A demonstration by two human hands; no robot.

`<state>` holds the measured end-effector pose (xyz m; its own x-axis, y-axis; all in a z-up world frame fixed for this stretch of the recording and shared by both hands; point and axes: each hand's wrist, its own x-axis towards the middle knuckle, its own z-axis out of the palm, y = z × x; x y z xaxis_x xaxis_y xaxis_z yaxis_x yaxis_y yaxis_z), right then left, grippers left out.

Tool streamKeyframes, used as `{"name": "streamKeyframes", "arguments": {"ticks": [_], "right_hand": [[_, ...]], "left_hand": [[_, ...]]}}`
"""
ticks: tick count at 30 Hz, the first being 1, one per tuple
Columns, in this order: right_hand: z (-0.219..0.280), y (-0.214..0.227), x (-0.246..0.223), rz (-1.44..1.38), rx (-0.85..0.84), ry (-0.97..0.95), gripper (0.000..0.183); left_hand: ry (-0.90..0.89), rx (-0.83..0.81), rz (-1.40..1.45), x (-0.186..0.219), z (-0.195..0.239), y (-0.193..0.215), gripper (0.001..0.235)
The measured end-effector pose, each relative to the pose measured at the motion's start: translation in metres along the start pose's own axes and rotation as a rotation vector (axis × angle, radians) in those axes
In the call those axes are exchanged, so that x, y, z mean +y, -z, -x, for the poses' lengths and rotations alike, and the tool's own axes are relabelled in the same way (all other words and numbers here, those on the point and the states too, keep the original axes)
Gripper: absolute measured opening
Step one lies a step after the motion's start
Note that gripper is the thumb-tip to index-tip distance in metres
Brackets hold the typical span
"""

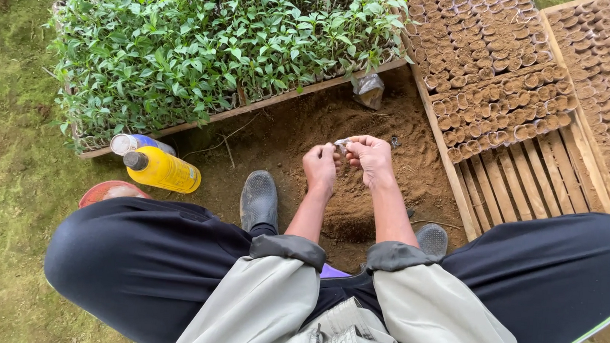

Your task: Filling small biodegradable planting tubes with soil and arranging them in a tray for seedlings.

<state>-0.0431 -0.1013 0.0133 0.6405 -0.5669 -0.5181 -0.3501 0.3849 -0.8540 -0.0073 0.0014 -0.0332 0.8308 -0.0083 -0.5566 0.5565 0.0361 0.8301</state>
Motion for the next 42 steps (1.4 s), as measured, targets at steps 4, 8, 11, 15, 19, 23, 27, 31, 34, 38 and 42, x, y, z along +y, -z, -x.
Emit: {"name": "streamKeyframes", "arguments": {"ticks": [4, 8, 11, 15, 19, 23, 27, 31, 34, 38, 42], "right_hand": [[0.01, -0.002, -0.011, -0.02, -0.022, 0.009, 0.015], [0.01, 0.003, -0.01, 0.08, -0.043, 0.054, 0.017], [0.001, 0.007, -0.002, 0.139, -0.04, 0.094, 0.019], [-0.004, 0.008, 0.004, 0.179, -0.017, 0.11, 0.02], [0.004, -0.003, 0.0, 0.21, 0.014, 0.104, 0.024], [-0.009, -0.007, 0.015, 0.28, 0.083, 0.137, 0.029], [-0.031, 0.001, 0.035, 0.522, 0.133, 0.152, 0.029], [-0.013, -0.006, 0.022, 0.717, 0.157, 0.147, 0.036], [-0.014, -0.007, 0.026, 0.749, 0.165, 0.131, 0.032], [-0.015, -0.008, 0.032, 0.77, 0.127, 0.131, 0.027], [-0.003, -0.015, 0.022, 0.766, 0.11, 0.254, 0.027]], "left_hand": [[0.346, -0.144, 0.221, 0.012, 0.01, 0.0, 0.027], [0.377, -0.251, 0.544, 0.002, -0.003, 0.001, 0.004], [0.32, -0.241, 0.542, -0.013, -0.019, 0.003, 0.007], [0.261, -0.217, 0.493, -0.016, -0.022, 0.004, 0.013], [0.23, -0.212, 0.487, -0.011, -0.019, 0.003, 0.015], [0.192, -0.22, 0.486, -0.002, -0.008, 0.004, 0.015], [0.196, -0.23, 0.47, -0.002, -0.008, 0.007, 0.014], [0.206, -0.216, 0.497, -0.021, -0.021, 0.006, 0.013], [0.23, -0.203, 0.517, -0.026, -0.026, 0.005, 0.012], [0.248, -0.185, 0.532, -0.022, -0.021, 0.007, 0.014], [0.275, -0.176, 0.553, -0.021, -0.023, 0.006, 0.018]]}}
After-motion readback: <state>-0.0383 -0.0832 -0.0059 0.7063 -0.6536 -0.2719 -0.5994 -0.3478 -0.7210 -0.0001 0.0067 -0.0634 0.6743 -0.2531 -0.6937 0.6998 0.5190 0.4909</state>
